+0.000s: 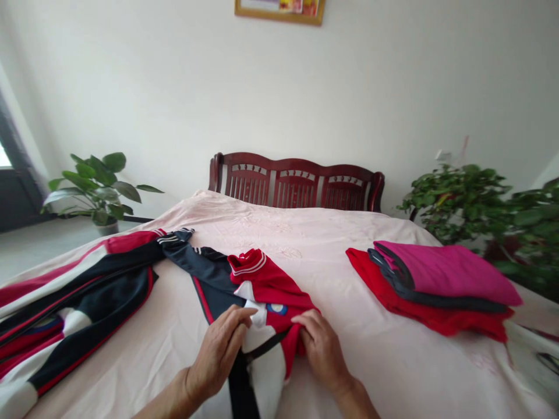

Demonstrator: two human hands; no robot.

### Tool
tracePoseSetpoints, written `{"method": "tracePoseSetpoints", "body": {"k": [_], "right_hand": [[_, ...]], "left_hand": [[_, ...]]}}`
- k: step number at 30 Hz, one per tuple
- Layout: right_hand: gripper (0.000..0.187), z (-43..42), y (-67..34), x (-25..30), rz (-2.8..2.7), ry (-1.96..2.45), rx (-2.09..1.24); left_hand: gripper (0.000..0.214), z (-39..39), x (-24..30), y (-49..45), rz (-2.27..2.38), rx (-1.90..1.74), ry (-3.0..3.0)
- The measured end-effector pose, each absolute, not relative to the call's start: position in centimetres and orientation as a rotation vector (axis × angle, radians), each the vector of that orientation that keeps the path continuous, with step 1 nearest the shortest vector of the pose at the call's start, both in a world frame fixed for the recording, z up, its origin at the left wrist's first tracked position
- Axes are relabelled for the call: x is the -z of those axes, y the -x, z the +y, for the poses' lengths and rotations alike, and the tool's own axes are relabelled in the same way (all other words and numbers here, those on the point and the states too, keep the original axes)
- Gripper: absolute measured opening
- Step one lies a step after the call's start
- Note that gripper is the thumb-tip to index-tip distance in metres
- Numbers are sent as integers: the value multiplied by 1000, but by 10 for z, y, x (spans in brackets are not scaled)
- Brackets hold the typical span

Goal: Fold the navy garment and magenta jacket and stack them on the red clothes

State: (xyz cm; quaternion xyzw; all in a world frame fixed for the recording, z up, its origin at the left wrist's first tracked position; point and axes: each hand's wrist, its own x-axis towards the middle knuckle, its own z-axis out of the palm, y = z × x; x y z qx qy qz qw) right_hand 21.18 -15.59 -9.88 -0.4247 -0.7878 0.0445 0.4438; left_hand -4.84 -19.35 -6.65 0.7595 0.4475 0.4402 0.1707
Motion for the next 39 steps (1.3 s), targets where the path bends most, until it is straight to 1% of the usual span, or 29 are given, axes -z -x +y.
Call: {"method": "tracePoseSetpoints", "body": {"k": [3,6,8,10,14,17,20,23,26,28,32,36,39], "right_hand": [[22,-143,-244,100,-1555,1189,-341],[31,-138,-265,101,-1205,1340,-625],[38,-138,-270,102,-1062,1326,-804],[40,-138,-272,104,-991,1263,-928],[34,-138,-272,107,-969,1228,-973],[30,-139,-271,107,-989,1234,-956],[28,-140,-271,107,-980,1224,-941],[27,-139,-271,107,-945,1184,-954],[25,-138,-272,110,-915,1137,-983],[23,-137,-272,112,-894,1096,-1033],[18,-139,-269,115,-889,980,-1209],[18,-145,-261,112,-923,925,-1402],[29,-150,-258,96,-999,910,-1426]], "left_hand": [[30,-186,69,51,1300,-1288,-2189],[26,-170,80,58,1425,-1318,-2208],[26,-157,90,67,1533,-1299,-2232],[29,-142,99,76,1642,-1253,-2254],[39,-116,111,87,1857,-1163,-2216],[44,-98,108,87,1926,-1054,-2232],[47,-82,101,84,1844,-947,-2288],[31,-70,95,81,1724,-969,-2165],[16,-62,89,80,1712,-1065,-1985],[18,-60,81,79,1721,-1145,-1870],[38,-68,50,79,1580,-1298,-1671],[31,-90,17,78,1242,-1439,-1362],[29,-108,7,70,1127,-1352,-1216]]}}
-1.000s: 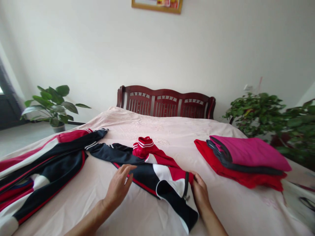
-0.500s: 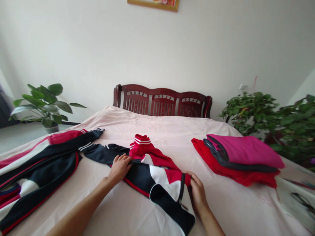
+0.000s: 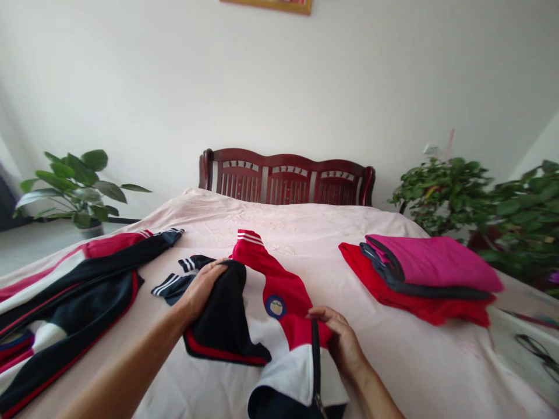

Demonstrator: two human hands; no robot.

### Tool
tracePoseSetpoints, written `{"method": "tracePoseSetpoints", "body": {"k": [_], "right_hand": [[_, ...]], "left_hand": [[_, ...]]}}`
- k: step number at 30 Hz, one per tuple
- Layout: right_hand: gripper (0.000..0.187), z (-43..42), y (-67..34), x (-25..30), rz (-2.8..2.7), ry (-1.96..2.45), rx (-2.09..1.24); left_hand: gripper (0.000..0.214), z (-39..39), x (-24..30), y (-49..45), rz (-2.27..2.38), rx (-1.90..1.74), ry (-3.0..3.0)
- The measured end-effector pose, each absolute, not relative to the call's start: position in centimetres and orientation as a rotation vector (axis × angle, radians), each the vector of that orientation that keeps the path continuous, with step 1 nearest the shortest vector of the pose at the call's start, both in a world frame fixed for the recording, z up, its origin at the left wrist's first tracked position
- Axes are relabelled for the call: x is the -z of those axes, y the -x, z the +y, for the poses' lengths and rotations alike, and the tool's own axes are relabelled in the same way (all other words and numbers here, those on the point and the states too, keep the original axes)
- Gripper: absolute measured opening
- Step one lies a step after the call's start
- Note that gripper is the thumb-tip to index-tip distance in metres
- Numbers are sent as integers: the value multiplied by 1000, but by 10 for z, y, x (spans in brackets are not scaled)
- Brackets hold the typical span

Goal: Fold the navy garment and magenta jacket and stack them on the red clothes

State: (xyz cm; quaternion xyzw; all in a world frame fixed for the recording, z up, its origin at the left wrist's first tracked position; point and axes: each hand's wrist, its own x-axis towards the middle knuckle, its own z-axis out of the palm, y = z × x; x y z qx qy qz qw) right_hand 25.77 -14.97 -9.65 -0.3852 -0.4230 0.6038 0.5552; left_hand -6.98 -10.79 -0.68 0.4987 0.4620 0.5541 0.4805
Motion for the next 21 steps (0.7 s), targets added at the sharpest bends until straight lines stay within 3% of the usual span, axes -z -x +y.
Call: {"method": "tracePoseSetpoints", "body": {"k": [4,7,10,12,15,18,21], "right_hand": [[53,-155,-249,57,-1332,861,-1344],[82,-155,-227,30,-1617,847,-1324],[105,-148,-196,19,-1767,971,-1100],[83,-139,-180,20,-1767,1059,-1012],[40,-126,-169,27,-1685,1151,-1217],[34,-120,-169,32,-1482,1156,-1422],[28,-112,-187,22,-1108,1004,-1448]], "left_hand": [[32,-127,11,49,955,-1147,-1203],[35,-134,12,31,815,-1048,-1359],[41,-138,12,17,708,-1012,-1627],[44,-141,14,11,770,-1010,-1837],[44,-152,20,11,1010,-1028,-2086],[42,-172,29,16,1178,-1127,-2210],[26,-193,43,25,1233,-1200,-2212]]}}
